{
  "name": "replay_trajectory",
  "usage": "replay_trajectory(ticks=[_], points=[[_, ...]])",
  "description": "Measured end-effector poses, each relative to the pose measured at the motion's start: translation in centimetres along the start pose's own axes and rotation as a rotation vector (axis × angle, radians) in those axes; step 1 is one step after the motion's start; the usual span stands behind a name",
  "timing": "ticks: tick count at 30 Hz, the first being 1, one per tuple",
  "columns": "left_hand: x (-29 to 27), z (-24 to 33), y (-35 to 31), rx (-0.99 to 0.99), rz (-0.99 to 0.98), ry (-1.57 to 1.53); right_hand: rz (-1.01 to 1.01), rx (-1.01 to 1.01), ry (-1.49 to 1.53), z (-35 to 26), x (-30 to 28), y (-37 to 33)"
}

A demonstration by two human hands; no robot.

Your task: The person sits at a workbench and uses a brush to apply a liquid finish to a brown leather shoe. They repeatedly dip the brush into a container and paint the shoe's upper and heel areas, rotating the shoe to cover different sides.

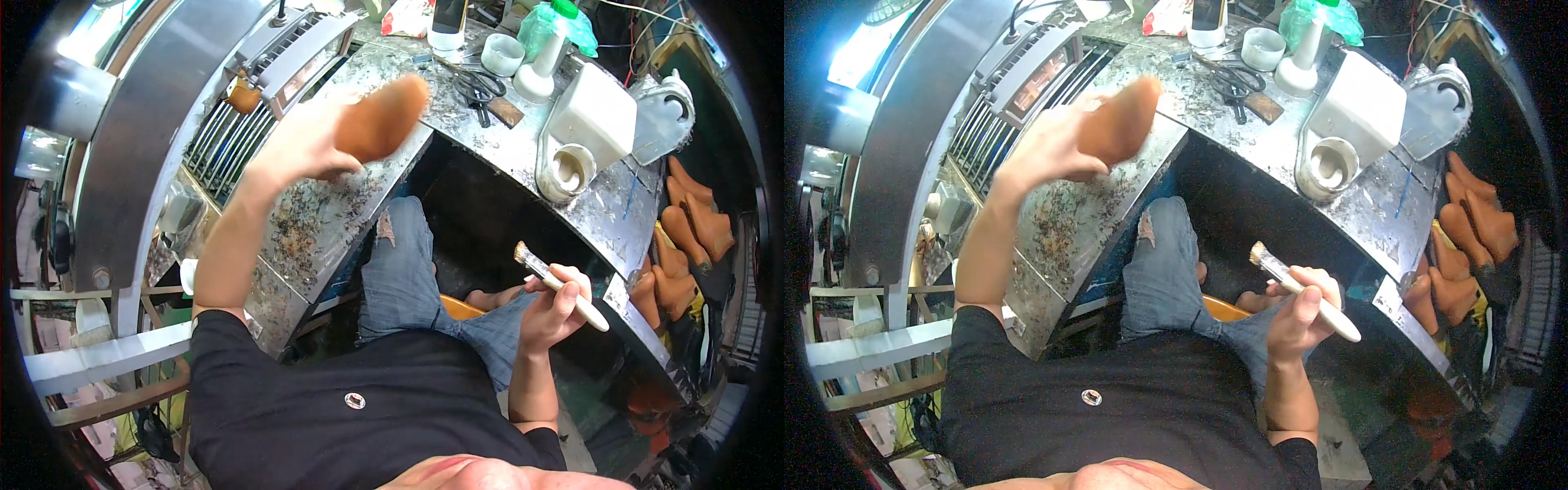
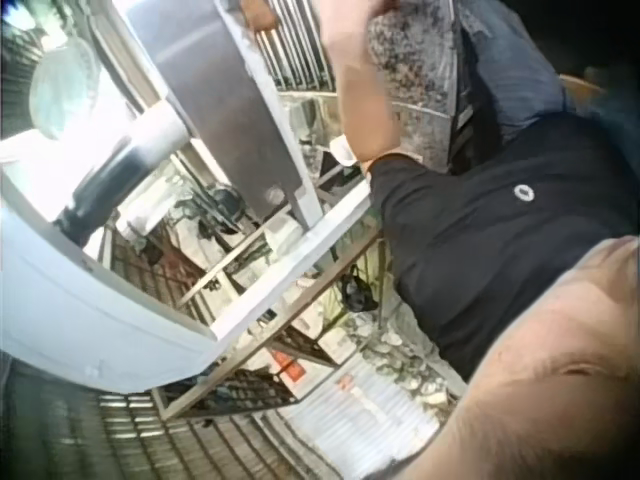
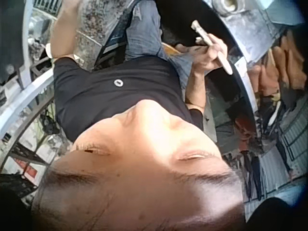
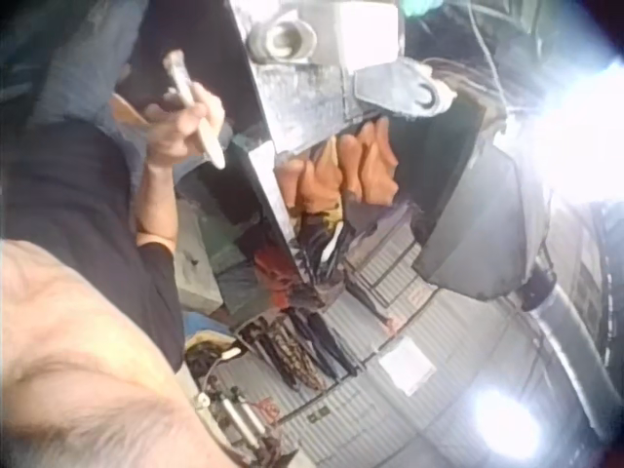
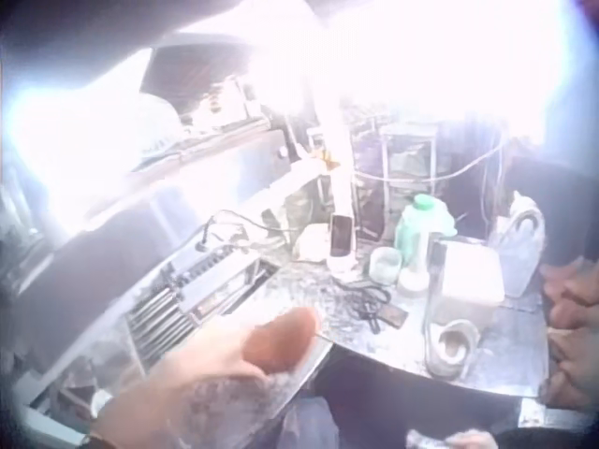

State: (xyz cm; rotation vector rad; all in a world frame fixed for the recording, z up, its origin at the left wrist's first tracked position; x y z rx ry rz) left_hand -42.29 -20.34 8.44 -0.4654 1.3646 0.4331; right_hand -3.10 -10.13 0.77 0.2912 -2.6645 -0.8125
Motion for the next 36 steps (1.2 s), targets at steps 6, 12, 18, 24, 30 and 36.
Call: replay_trajectory(ticks=[6,12,18,24,30,36], points=[[1.4,-18.2,7.4,-0.378,0.155,0.2,-0.057,0.087,-0.187,3.1,-3.9,-2.2],[4.9,-30.4,14.2,-0.512,0.117,0.21,-0.056,0.032,-0.382,1.7,-7.4,-2.9],[8.6,-38.3,20.6,-0.536,0.126,0.095,-0.2,-0.173,-0.851,-1.7,-12.0,0.9],[6.3,-34.0,22.5,-0.507,0.247,0.042,-0.15,-0.414,-1.148,0.2,-21.0,12.1],[6.6,-16.9,14.0,-0.188,0.46,0.04,-0.325,-0.521,-1.748,8.7,-28.6,27.8],[7.0,4.9,-0.2,0.192,0.444,-0.376,-0.498,-0.458,-1.881,12.5,-33.6,33.0]])
Point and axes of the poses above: each hand's wrist, its own y-axis towards the middle knuckle, its own x-axis out of the palm, z = x × y, the point moved 8 cm from there along y, towards the middle knuckle, and after that the axes turned 14 degrees about -x, right-handed, at the moved point
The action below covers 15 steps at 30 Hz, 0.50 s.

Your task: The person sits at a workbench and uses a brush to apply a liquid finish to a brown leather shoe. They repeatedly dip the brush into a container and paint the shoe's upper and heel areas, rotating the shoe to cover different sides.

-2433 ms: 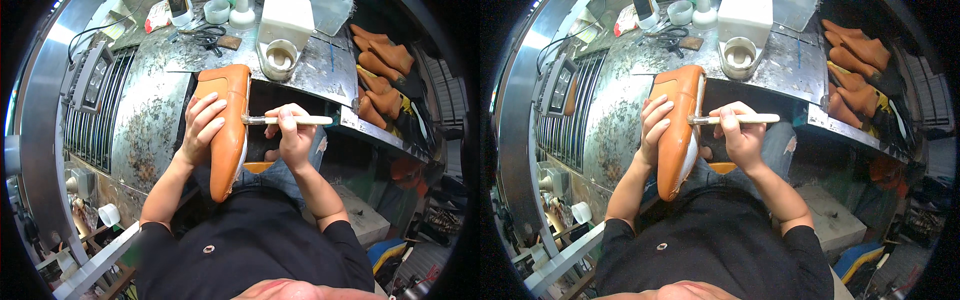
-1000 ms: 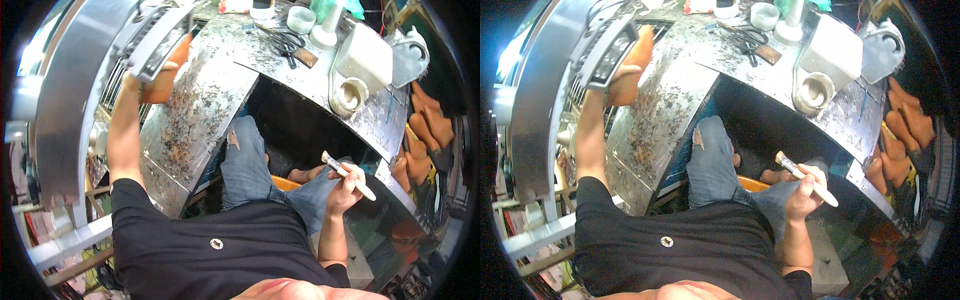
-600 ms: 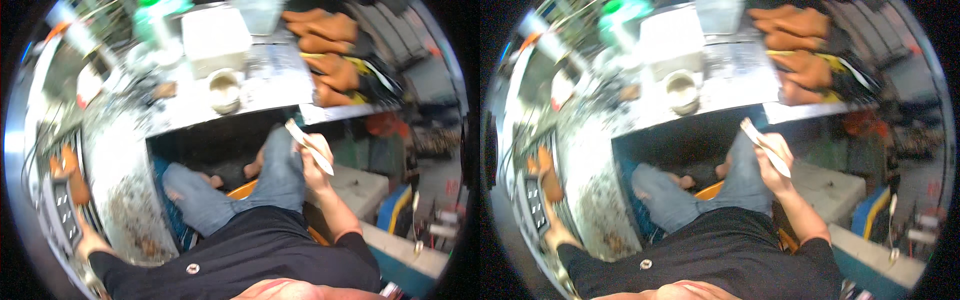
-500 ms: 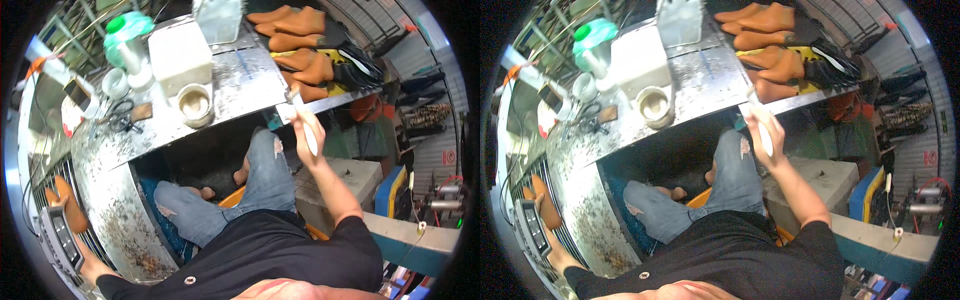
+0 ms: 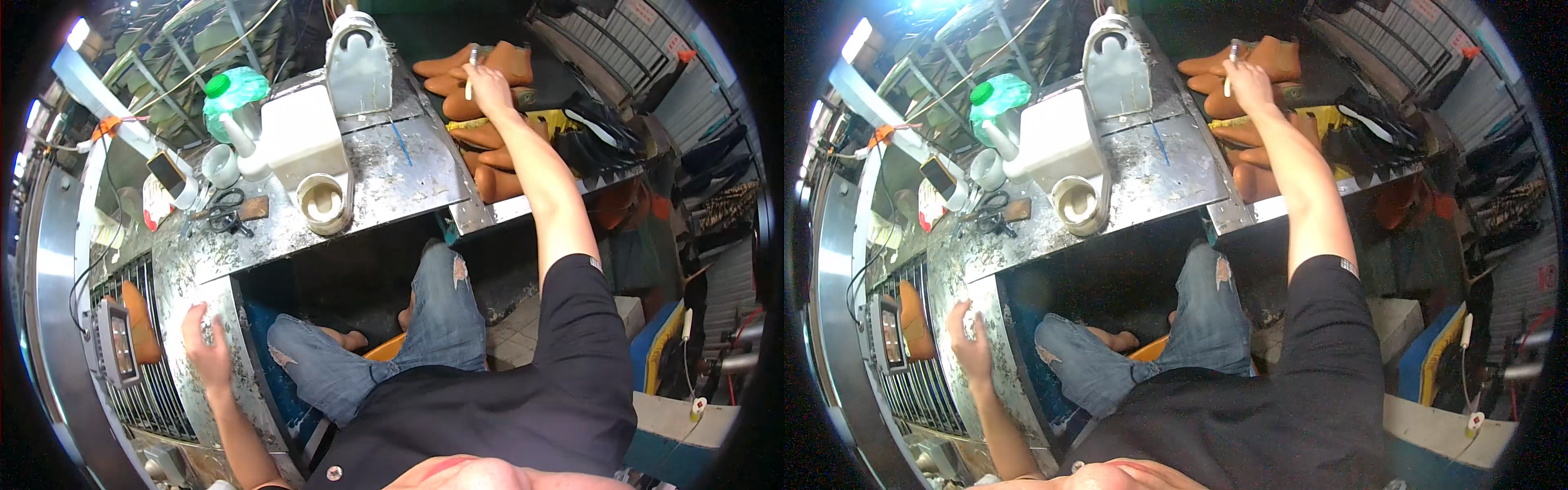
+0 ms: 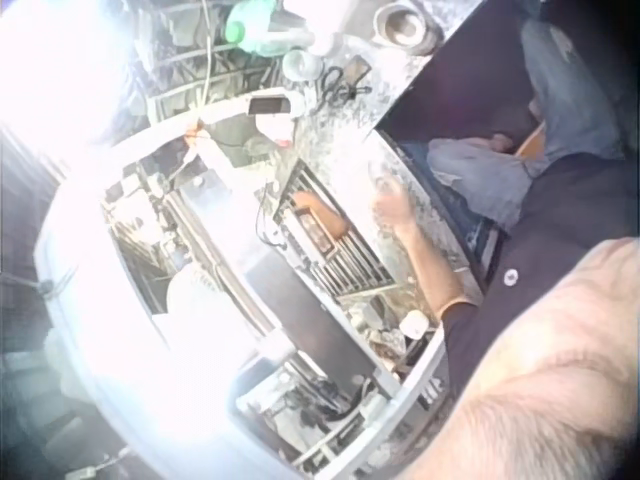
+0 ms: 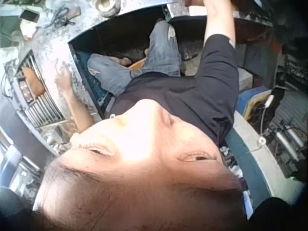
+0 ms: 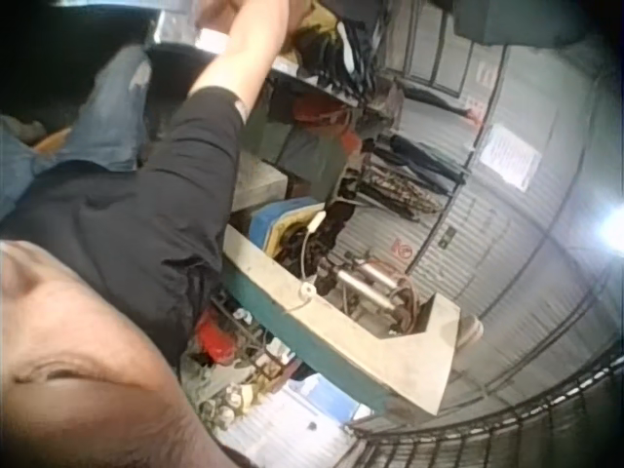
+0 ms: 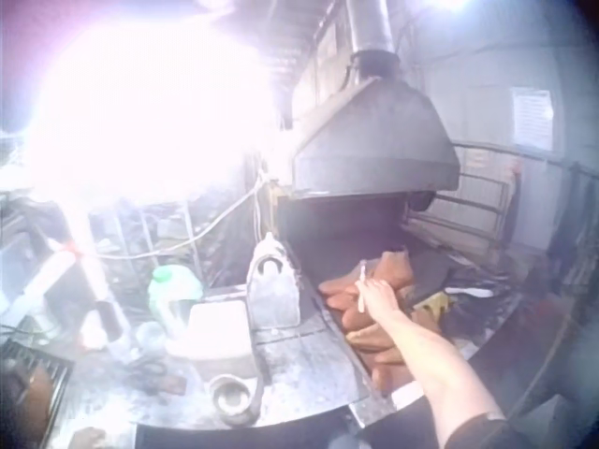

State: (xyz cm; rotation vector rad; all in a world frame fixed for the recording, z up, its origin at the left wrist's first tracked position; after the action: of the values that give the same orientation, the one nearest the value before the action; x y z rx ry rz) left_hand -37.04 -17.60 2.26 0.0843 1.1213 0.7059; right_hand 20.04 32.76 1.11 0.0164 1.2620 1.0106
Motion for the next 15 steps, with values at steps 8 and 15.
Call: replay_trajectory(ticks=[8,15], points=[[4.3,15.6,-4.8,0.196,-0.345,-0.504,0.555,0.099,0.458,-0.5,-23.5,-5.6],[10.1,23.7,-2.3,0.326,-0.67,-0.984,0.31,0.086,1.806,-13.5,-25.8,-9.2]])
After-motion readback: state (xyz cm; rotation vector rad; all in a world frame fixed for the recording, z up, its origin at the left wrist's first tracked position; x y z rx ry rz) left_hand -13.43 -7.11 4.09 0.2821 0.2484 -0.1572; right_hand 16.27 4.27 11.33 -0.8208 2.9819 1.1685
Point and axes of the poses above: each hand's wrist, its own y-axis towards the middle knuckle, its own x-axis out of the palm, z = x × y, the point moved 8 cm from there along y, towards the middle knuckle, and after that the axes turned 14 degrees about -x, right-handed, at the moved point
